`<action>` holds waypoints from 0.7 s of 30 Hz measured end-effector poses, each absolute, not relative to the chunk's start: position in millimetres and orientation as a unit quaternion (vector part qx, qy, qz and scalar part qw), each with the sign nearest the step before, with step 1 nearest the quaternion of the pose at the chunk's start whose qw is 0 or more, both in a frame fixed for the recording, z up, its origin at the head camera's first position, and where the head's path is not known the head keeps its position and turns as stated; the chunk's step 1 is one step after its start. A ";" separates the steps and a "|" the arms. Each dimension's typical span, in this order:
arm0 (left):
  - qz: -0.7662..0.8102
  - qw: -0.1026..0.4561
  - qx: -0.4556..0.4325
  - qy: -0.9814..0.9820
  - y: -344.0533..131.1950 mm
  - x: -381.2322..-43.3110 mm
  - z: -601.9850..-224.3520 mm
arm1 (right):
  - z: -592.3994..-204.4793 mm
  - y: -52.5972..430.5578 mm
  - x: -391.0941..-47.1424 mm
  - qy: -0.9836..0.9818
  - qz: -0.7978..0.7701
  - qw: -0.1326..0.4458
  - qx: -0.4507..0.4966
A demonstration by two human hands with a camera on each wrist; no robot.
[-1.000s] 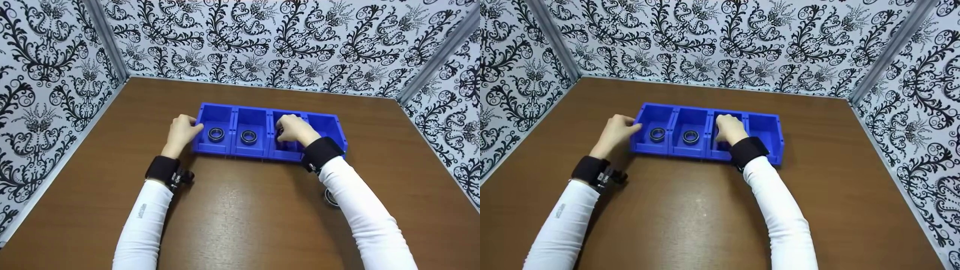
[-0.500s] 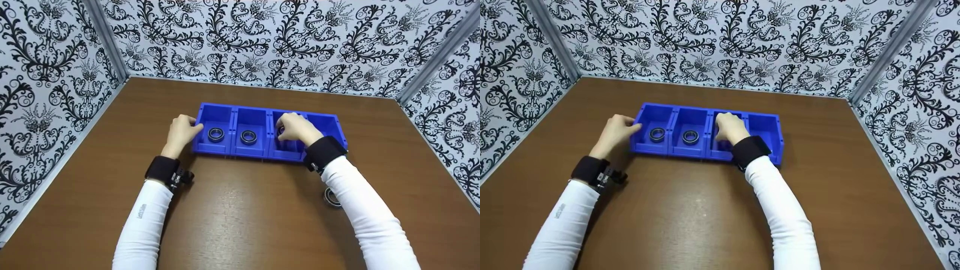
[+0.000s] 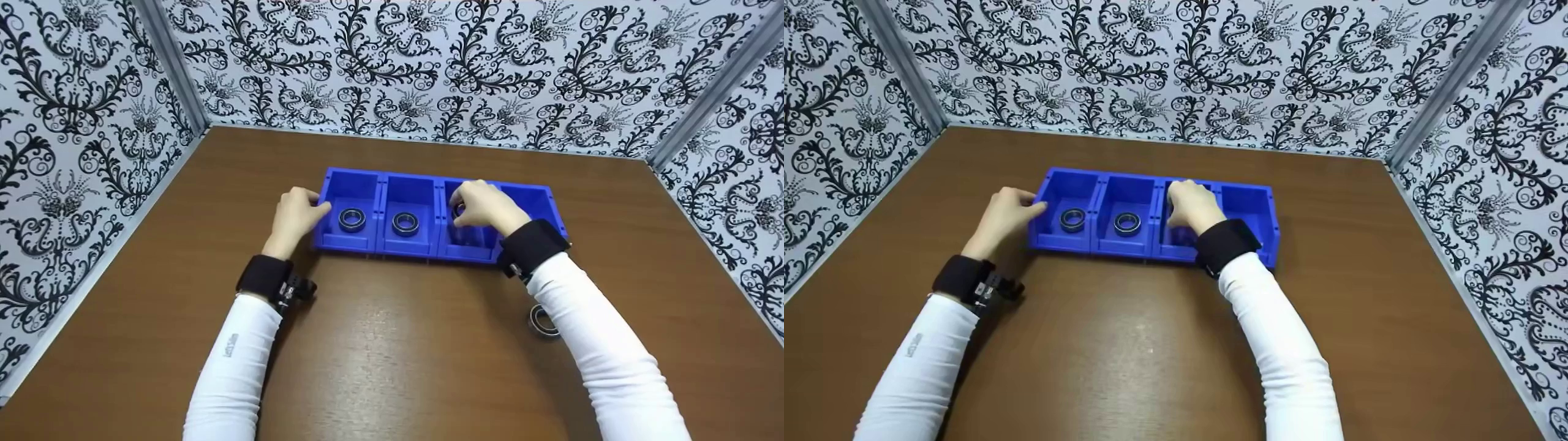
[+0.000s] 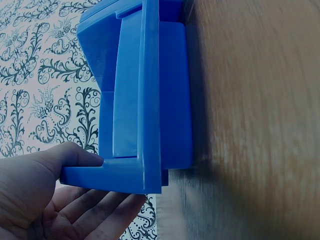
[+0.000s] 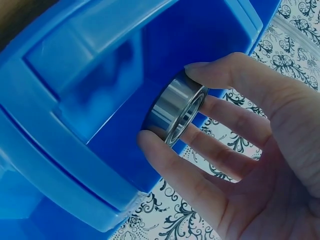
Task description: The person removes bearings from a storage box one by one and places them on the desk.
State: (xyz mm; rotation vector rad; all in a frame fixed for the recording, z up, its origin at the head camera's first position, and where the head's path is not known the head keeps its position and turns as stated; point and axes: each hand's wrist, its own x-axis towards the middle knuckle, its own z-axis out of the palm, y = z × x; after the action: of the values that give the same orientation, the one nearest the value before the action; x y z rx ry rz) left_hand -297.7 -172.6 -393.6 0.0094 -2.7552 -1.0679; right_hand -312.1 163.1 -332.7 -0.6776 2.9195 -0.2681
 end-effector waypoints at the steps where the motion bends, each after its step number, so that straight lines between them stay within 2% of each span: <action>1: -0.358 0.094 0.003 -0.929 -172.6 -297.6 -393.7 | -331.8 163.2 -311.7 0.968 -0.090 0.067 -0.225; 21: -0.357 0.090 0.007 -0.930 -172.3 -297.0 -392.4 | -317.4 165.9 -310.3 0.966 -0.096 0.058 -0.235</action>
State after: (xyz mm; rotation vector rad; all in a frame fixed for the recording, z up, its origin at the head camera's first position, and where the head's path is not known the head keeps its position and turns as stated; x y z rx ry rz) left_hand -297.0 -172.3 -392.4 0.0201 -2.7646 -1.0631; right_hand -310.3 165.9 -317.4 -0.7111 2.9270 -0.2905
